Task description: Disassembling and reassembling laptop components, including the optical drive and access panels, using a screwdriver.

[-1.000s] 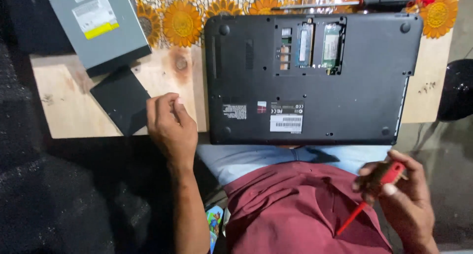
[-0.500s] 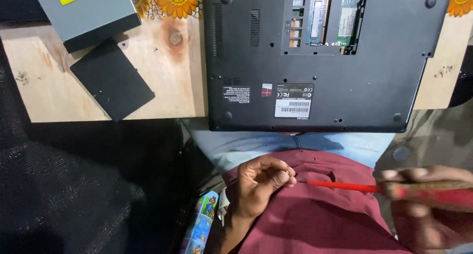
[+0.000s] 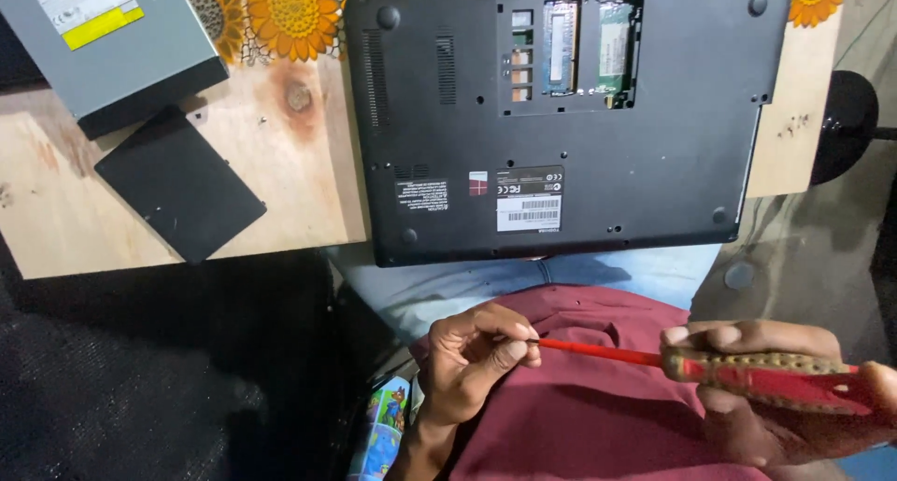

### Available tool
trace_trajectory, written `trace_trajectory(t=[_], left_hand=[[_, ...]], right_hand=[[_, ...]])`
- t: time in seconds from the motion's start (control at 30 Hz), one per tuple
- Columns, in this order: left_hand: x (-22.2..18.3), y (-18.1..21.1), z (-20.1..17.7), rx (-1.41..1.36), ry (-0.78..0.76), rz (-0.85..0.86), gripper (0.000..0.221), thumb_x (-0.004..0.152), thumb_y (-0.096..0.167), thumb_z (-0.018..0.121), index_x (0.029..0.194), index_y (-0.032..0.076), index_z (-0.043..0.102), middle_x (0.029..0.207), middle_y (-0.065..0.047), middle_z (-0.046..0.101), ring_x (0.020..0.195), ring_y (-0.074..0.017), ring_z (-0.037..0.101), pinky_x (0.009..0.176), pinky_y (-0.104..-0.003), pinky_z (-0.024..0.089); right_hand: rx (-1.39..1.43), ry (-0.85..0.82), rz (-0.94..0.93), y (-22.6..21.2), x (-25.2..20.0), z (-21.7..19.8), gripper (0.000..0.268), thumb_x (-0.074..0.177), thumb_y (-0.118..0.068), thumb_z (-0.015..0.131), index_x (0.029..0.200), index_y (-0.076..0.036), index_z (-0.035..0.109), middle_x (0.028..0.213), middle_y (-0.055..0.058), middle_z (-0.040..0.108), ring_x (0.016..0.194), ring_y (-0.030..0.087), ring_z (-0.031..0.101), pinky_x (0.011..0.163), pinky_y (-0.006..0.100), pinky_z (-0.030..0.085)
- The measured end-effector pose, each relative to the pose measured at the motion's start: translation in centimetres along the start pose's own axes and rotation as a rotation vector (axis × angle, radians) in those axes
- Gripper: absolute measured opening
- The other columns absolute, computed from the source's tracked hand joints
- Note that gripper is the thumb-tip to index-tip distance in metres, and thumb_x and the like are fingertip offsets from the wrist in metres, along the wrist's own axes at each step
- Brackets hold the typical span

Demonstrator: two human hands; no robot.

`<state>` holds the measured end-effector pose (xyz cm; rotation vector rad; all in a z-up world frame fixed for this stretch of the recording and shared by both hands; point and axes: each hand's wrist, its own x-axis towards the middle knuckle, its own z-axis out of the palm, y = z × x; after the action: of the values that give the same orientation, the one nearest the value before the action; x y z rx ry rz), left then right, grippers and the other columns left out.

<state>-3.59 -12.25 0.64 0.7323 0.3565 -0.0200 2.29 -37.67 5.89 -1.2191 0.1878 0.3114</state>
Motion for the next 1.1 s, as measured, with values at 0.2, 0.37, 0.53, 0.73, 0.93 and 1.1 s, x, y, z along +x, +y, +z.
trace_trajectory(t=[0.2,0.37,0.53,0.73,0.93,1.1], left_hand=[[0.4,0.7,0.0,0.148,-0.022,0.045,0.005,0.088,-0.005,0.066,0.09,-0.001,0.068,0.085,-0.016,0.066,0.069,-0.0209,0.066,0.066,-0.025,0.057],[0.4,0.4,-0.5,0.214,-0.038,-0.002,0.005,0.083,-0.007,0.069,0.087,-0.004,0.069,0.084,-0.017,0.067,0.066,-0.0202,0.066,0.063,-0.025,0.056],[1.3,-1.0,-0.9,0.093,0.043,0.028,0.004,0.091,-0.002,0.062,0.094,-0.001,0.065,0.087,-0.015,0.063,0.07,-0.02,0.064,0.067,-0.028,0.059],[1.8,-1.4,-1.7,0.146,0.063,0.016,0.004,0.09,-0.001,0.062,0.093,-0.002,0.064,0.087,-0.014,0.062,0.07,-0.0191,0.064,0.07,-0.027,0.057],[2.2,-1.0,-2.8,0.039,0.003,-0.073,0.008,0.084,-0.002,0.068,0.089,-0.001,0.062,0.083,-0.016,0.065,0.064,-0.0204,0.065,0.06,-0.028,0.058],[2.4,-3.7,-3.3,-0.225,0.085,-0.083,0.01,0.079,-0.004,0.072,0.085,-0.001,0.065,0.081,-0.017,0.065,0.059,-0.0216,0.06,0.052,-0.029,0.054]], right_hand=[[0.258,-0.21,0.173,-2.0,0.9,1.2,0.061,0.097,-0.037,0.055,0.113,0.022,0.061,0.114,0.044,0.062,0.113,0.06,0.057,0.089,0.059,0.053],[0.021,-0.23,0.172,-2.3,1.3,3.1,0.059,0.101,-0.042,0.046,0.116,0.012,0.063,0.11,0.029,0.069,0.114,0.052,0.064,0.096,0.064,0.049],[0.357,-0.323,0.343,-0.5,1.8,-0.2,0.067,0.1,-0.033,0.066,0.128,0.025,0.046,0.112,0.046,0.06,0.122,0.061,0.048,0.084,0.044,0.041],[0.48,-0.319,0.335,-0.7,3.3,2.9,0.056,0.101,-0.025,0.062,0.128,0.023,0.052,0.13,0.041,0.053,0.125,0.057,0.045,0.105,0.071,0.026],[-0.655,-0.196,-0.478,-0.1,3.8,5.5,0.066,0.088,-0.01,0.053,0.143,-0.026,0.021,0.103,0.029,0.057,0.087,0.035,0.069,0.088,0.052,0.065],[-0.696,-0.095,-0.57,0.5,4.3,6.4,0.055,0.089,-0.012,0.049,0.136,-0.02,0.02,0.091,0.029,0.053,0.08,0.034,0.065,0.081,0.051,0.065]])
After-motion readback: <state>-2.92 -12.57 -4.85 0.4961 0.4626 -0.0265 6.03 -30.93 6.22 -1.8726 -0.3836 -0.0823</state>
